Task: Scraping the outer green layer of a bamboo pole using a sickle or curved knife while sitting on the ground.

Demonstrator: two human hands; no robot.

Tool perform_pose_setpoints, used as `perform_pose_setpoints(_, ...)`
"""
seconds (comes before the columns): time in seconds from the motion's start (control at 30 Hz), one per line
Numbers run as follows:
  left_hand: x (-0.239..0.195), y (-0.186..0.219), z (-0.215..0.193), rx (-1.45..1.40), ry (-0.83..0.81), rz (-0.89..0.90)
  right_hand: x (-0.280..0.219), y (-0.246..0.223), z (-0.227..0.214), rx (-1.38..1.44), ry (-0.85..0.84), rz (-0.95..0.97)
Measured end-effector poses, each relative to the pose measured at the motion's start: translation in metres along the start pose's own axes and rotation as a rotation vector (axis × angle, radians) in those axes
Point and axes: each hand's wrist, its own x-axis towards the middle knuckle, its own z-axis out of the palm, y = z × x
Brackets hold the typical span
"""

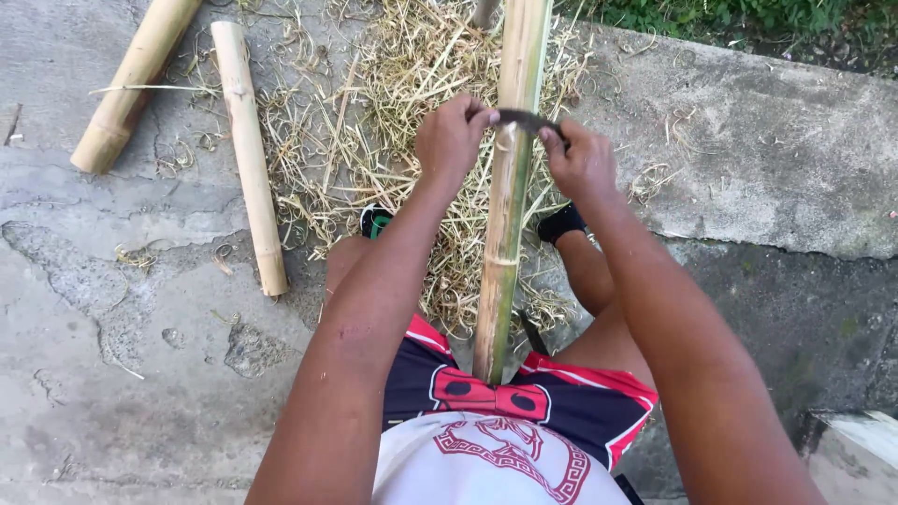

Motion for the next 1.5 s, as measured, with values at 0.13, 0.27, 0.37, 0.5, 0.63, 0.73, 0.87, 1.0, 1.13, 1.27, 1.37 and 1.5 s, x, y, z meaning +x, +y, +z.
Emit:
perform_pose_setpoints(0.13,-0.06,-0.021,0.0,0.007,-0.092,-0.011,-0.063,-0.018,0.005,0.038,0.025,0.041)
perform_pose_setpoints(0.27,-0.153,-0.043,-0.015,-0.024,-0.11,0.049,-0.148,0.006,0.033,0.0,0.004,-0.069)
perform_pose_setpoints(0.37,-0.187,-0.036,-0.03,0.053,-0.105,0.02,-0.171,-0.013,0.02,0.142,-0.052,0.011)
perform_pose_setpoints(0.5,-0.177,-0.039,-0.03,0.033,-0.354,-0.169,-0.143,-0.018,-0.009,0.152,-0.481,0.204)
perform_pose_setpoints(0.63,-0.144,-0.018,-0.035,-0.04,-0.38,-0.223,-0.103,-0.002,-0.014,0.034,-0.474,0.171)
perform_pose_setpoints(0.73,-0.072,-0.012,-0.011,-0.041,-0.277,-0.095,-0.028,0.0,-0.019,-0.076,-0.424,0.237)
perform_pose_setpoints(0.87,0.037,0.02,-0.003,-0.044,-0.091,0.06,0.069,0.015,-0.022,-0.067,-0.217,0.05)
perform_pose_setpoints(1.0,0.114,0.054,-0.007,-0.092,0.085,0.08,0.138,0.003,-0.04,-0.042,-0.067,0.027)
perform_pose_setpoints(1.13,0.149,0.064,-0.01,-0.096,0.159,0.016,0.167,0.002,-0.048,-0.216,0.111,-0.137)
perform_pose_setpoints(1.27,0.138,0.054,-0.006,-0.069,0.158,0.02,0.148,0.011,-0.034,-0.178,0.166,-0.203)
perform_pose_setpoints(1.37,0.123,0.049,-0.012,-0.035,0.109,0.033,0.131,-0.001,-0.031,-0.087,0.034,0.055)
perform_pose_setpoints(1.5,0.092,0.034,-0.01,-0.052,0.048,0.035,0.093,-0.006,-0.027,-0.17,0.123,-0.116)
